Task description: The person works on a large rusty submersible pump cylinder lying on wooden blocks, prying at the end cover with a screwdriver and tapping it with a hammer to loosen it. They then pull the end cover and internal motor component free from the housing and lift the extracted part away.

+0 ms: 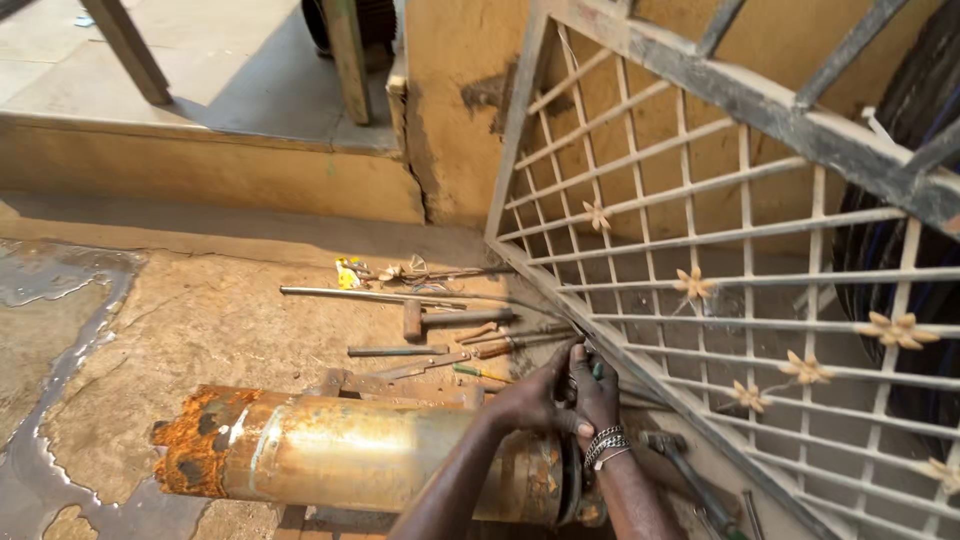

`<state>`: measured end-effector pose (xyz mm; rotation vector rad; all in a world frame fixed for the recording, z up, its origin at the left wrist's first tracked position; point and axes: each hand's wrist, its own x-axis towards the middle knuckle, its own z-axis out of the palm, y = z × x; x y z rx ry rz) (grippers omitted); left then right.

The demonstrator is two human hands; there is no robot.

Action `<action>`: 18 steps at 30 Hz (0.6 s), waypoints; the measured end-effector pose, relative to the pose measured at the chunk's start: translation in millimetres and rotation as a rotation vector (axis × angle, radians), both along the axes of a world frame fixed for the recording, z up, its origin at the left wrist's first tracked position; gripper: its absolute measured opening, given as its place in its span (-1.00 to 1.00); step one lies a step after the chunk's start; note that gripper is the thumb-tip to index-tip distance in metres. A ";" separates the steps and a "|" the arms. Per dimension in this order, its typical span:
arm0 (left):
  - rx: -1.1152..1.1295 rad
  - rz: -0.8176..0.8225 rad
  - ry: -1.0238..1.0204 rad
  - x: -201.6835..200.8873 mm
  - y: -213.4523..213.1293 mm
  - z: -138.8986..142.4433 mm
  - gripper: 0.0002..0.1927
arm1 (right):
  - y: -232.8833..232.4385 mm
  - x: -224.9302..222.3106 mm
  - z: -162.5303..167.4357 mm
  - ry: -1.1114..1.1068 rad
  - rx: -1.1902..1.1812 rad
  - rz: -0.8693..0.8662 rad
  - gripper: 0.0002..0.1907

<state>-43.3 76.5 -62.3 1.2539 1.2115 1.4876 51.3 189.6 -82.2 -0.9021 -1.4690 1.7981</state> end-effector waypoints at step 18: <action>-0.267 0.479 0.347 -38.4 -18.1 -34.6 -0.31 | -3.2 19.4 8.1 0.162 0.200 0.087 -0.68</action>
